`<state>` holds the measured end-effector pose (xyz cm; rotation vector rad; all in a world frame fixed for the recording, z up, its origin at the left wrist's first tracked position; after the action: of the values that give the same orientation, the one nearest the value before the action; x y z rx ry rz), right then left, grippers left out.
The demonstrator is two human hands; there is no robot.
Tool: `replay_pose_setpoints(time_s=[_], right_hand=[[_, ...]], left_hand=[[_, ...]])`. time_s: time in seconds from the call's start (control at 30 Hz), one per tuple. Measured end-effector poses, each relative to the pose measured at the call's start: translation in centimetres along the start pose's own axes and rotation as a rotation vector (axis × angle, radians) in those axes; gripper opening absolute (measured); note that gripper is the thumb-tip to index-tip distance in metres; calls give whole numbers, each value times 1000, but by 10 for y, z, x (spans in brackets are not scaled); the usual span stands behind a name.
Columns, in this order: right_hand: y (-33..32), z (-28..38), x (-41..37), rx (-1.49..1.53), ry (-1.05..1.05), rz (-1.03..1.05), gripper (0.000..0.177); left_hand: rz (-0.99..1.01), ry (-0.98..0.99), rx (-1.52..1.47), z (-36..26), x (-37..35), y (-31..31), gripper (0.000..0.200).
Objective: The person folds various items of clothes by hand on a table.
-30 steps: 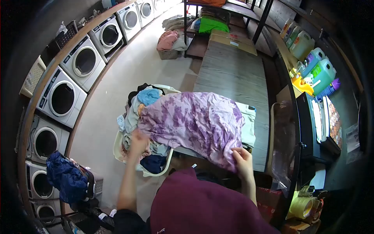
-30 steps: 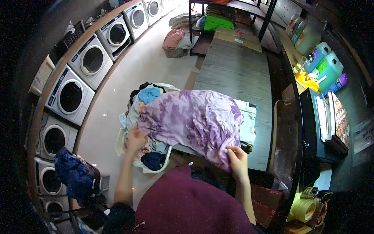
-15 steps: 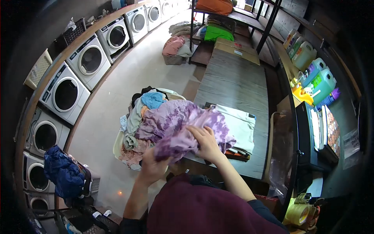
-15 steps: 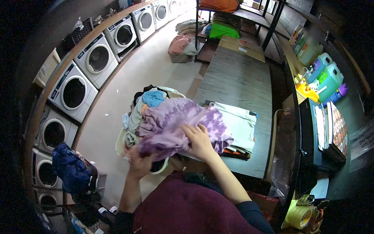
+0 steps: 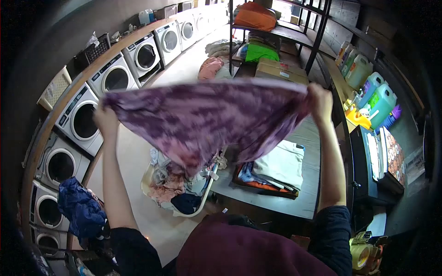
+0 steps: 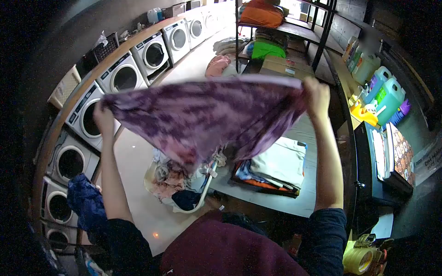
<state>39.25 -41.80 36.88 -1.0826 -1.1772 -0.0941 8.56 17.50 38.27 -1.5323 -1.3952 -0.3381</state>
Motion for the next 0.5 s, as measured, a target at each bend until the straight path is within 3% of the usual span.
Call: replay_pose_setpoints(time_s=[0.07, 0.17, 0.23, 0.3, 0.37, 0.4, 0.43, 0.47, 0.5], right_hand=[[-77, 14, 33, -21, -55, -309, 4], [-132, -6, 26, -18, 58, -451, 16], [-146, -13, -9, 25, 33, -506, 18], [-144, -14, -61, 29, 147, -457, 18], [-134, -1, -121, -28, 126, -405, 18], [-122, 5, -151, -22, 129, -352, 15], [-108, 13, -182, -19, 135, -300, 12], [-92, 17, -214, 24, 182, -220, 11], [-75, 23, -246, 66, 234, -141, 11]], left_hand=[[-160, -77, -172, 8, 45, -29, 38], [-136, -255, -814, 5, 55, -59, 38], [-69, -188, -791, 35, 40, -64, 35], [123, -333, -962, 20, -15, -77, 35], [386, -433, -1199, 106, -66, -60, 36], [364, -553, -1168, 164, -103, -52, 33], [424, -479, -1042, 169, -132, -58, 28], [400, -558, -854, 172, -165, -61, 28], [410, -760, -807, 179, -197, -59, 29]])
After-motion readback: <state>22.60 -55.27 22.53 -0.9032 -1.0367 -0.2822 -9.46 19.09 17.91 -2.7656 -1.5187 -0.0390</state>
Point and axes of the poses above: each hand's wrist, its own x-axis towards the middle knuckle, its own y-axis out of the palm, z = x × y, the point moved 8 cm from there along x, towards the middle knuckle, and after that the axes turned 11 degrees about x, right-handed, at the moved point
